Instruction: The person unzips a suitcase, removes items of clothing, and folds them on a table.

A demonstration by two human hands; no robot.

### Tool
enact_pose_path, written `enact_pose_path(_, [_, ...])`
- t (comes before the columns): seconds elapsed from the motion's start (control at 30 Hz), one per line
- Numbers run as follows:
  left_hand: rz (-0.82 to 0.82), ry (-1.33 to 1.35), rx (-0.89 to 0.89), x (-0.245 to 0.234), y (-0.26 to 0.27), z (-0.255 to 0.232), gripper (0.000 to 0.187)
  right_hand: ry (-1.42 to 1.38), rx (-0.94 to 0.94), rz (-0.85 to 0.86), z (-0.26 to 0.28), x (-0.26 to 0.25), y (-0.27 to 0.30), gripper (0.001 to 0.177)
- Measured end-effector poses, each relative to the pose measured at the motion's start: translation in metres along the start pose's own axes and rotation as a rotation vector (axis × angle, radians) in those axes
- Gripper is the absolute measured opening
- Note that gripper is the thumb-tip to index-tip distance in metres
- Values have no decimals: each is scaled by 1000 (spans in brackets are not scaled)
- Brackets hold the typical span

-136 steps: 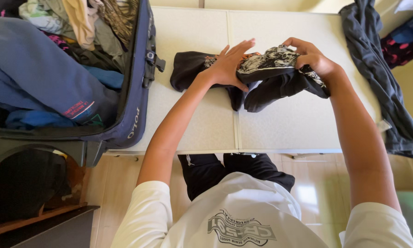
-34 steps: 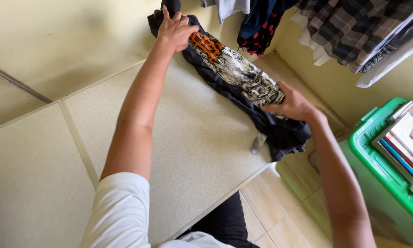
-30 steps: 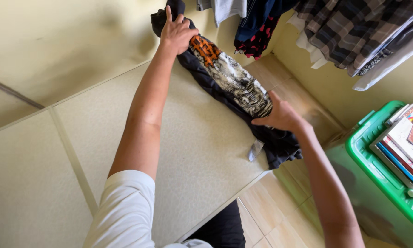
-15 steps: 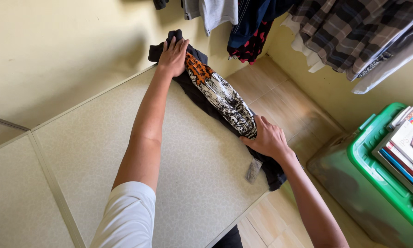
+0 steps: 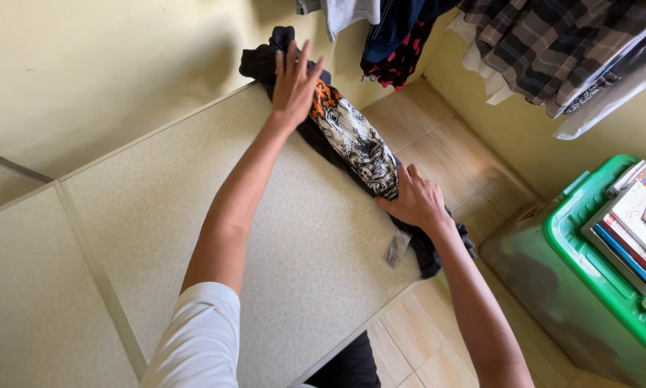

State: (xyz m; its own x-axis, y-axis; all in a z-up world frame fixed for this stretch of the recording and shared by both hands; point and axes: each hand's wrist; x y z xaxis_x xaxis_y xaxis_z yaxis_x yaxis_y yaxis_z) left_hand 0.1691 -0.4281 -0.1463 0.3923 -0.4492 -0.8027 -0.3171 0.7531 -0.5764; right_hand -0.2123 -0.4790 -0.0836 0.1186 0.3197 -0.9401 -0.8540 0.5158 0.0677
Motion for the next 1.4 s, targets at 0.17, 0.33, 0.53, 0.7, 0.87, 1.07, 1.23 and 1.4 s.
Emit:
enact_pose_path(0.17, [-68, 137, 71, -37, 37, -67, 51, 3, -10, -18, -5, 5, 0, 98])
enact_pose_path(0.33, [160, 276, 132, -86, 65, -124, 64, -13, 19, -33, -13, 13, -2, 102])
enact_pose_path(0.53, [373, 195, 113, -75, 97, -132, 70, -37, 27, -9, -22, 12, 4, 103])
enact_pose_path(0.7, [429, 134, 82, -71, 94, -135, 66, -114, 155, 176, -31, -14, 27, 108])
enact_pose_path(0.87, [522, 88, 77, -71, 89, -136, 63, -56, 138, 76, -68, -38, 60, 77])
enact_pose_path(1.07, [486, 107, 41, -69, 89, -145, 59, -54, 204, 148, -78, -44, 89, 64])
enact_pose_path(1.23, [286, 224, 42, -73, 99, -163, 55, -46, 86, 87, -67, -41, 99, 98])
enact_pose_path(1.4, [188, 400, 134, -66, 106, -176, 60, 92, -53, -257, -41, -23, 99, 95])
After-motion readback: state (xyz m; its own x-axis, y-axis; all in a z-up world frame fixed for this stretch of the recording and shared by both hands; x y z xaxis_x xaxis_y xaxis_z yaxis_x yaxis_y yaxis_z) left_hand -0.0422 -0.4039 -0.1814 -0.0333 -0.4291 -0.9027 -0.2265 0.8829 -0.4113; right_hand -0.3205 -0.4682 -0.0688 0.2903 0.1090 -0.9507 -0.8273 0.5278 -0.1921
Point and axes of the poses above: each hand's wrist, its own y-axis away from the middle knuckle, its own x-axis out of the palm, z = x × y, and after that the axes turned 9 degrees about -y, right-handed
